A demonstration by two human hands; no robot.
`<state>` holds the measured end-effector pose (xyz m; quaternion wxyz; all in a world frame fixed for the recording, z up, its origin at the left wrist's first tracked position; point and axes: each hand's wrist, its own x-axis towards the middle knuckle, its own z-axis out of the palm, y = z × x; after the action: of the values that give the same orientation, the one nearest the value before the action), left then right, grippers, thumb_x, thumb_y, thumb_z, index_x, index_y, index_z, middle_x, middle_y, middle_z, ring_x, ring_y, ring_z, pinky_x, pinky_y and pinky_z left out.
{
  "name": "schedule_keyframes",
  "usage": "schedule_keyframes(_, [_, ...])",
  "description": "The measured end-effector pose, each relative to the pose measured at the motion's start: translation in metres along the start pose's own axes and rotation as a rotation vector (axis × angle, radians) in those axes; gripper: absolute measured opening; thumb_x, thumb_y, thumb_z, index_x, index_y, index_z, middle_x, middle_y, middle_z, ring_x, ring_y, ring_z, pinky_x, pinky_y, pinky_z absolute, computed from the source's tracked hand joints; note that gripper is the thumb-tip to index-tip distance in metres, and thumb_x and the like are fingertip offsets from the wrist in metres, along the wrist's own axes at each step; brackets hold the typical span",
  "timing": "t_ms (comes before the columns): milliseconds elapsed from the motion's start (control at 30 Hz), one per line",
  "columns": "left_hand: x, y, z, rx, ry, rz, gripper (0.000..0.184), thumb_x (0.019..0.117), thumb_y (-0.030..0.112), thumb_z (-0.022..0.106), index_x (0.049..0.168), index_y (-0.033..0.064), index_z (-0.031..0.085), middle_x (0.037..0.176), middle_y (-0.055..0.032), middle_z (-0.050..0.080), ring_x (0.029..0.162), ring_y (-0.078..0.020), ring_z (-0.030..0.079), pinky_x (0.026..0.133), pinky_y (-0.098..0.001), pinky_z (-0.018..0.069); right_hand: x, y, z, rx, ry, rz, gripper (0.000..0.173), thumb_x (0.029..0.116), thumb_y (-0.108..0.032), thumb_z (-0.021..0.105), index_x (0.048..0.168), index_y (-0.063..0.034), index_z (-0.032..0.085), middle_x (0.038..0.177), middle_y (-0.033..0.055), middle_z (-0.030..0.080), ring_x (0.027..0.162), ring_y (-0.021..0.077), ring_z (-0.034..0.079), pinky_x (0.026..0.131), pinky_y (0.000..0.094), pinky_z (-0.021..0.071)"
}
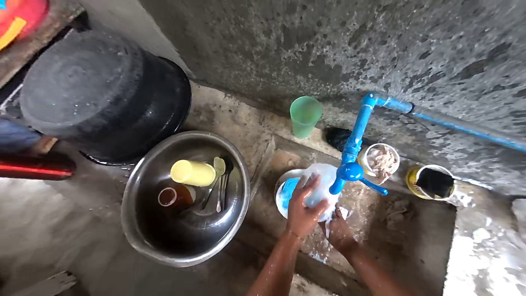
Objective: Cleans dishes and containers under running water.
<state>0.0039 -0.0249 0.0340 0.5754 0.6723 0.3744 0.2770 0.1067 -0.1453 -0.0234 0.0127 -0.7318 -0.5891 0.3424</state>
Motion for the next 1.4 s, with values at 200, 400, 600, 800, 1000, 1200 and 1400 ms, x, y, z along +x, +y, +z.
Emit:
schedule_keyframes(200, [-0.023, 0.027, -0.039, 0.823, 0.058, 0.359, 0.045, 0.0903, 0.046, 0.065, 0.133, 0.0307, 0.070, 0.144, 0.0085, 0.062, 0.144, -0.0284, 0.047, 0.110, -0.0715, 0.0260, -0.002, 0.000, -0.009, 0.171, 0.654, -0.166, 0.018, 0.0902, -0.001, 0.062, 0.098, 0.0055, 0.077, 0.100, 0.0234, 0.076, 0.102, 0.0447, 0.072, 0.104, 0.0711, 0.0434])
schedule_keyframes(400, [-0.038, 0.060, -0.120, 0.959, 0.370, 0.403, 0.047, 0.0949, 0.055, 0.062, 0.131, 0.0264, 0.071, 0.139, 0.0008, 0.066, 0.142, -0.0298, 0.048, 0.114, -0.0656, 0.0255, 0.007, -0.060, -0.088, 0.789, 0.566, 0.277, 0.025, 0.0966, -0.012, 0.066, 0.111, 0.0085, 0.067, 0.093, 0.0167, 0.070, 0.085, 0.0206, 0.068, 0.083, 0.0437, 0.0553])
schedule_keyframes(600, [-0.053, 0.011, -0.226, 1.157, 0.340, 0.357, 0.063, 0.0893, 0.071, 0.058, 0.128, 0.0236, 0.073, 0.140, -0.0054, 0.064, 0.141, -0.0363, 0.048, 0.115, -0.0633, 0.0271, 0.021, -0.074, -0.086, 1.444, 0.526, 0.234, 0.026, 0.0976, -0.005, 0.064, 0.121, 0.0070, 0.061, 0.100, 0.0103, 0.073, 0.085, 0.0154, 0.073, 0.078, 0.0343, 0.0643])
schedule_keyframes(800, [-0.064, 0.003, -0.212, 1.090, 0.259, 0.452, 0.059, 0.0971, 0.067, 0.049, 0.130, 0.0235, 0.071, 0.140, -0.0021, 0.065, 0.148, -0.0381, 0.038, 0.116, -0.0748, 0.0051, 0.002, -0.069, -0.088, 1.675, 0.507, 0.305, 0.014, 0.1005, 0.002, 0.049, 0.110, 0.0024, 0.059, 0.088, 0.0082, 0.073, 0.076, 0.0199, 0.074, 0.072, 0.0403, 0.0653])
schedule_keyframes(1000, [-0.031, 0.031, -0.037, 0.529, -0.222, 0.241, 0.059, 0.1078, 0.043, 0.034, 0.153, 0.0086, 0.048, 0.162, -0.0107, 0.040, 0.154, -0.0328, 0.027, 0.124, -0.0627, 0.0142, -0.005, -0.083, -0.078, 1.640, 0.632, 0.342, 0.018, 0.1024, 0.000, 0.043, 0.103, -0.0012, 0.062, 0.079, 0.0003, 0.072, 0.068, 0.0096, 0.070, 0.066, 0.0292, 0.0625])
schedule_keyframes(1200, [0.054, -0.003, -0.005, 0.417, -0.168, -0.174, 0.061, 0.1078, 0.050, 0.032, 0.163, 0.0243, 0.030, 0.170, -0.0137, 0.019, 0.158, -0.0367, 0.008, 0.121, -0.0706, 0.0021, -0.045, -0.077, -0.075, 1.469, 0.708, 0.247, 0.023, 0.1002, -0.001, 0.048, 0.118, 0.0031, 0.063, 0.095, 0.0045, 0.075, 0.079, 0.0172, 0.076, 0.072, 0.0363, 0.0669])
schedule_keyframes(1400, [0.008, 0.014, 0.030, -0.070, -0.153, -0.035, 0.058, 0.1017, 0.016, 0.053, 0.148, -0.0151, 0.038, 0.157, -0.0305, 0.037, 0.151, -0.0339, 0.031, 0.127, -0.0457, 0.0184, -0.011, -0.060, -0.080, 1.202, 0.777, 0.263, 0.025, 0.1025, -0.007, 0.050, 0.119, 0.0070, 0.063, 0.096, -0.0010, 0.069, 0.082, -0.0035, 0.065, 0.077, 0.0172, 0.0568])
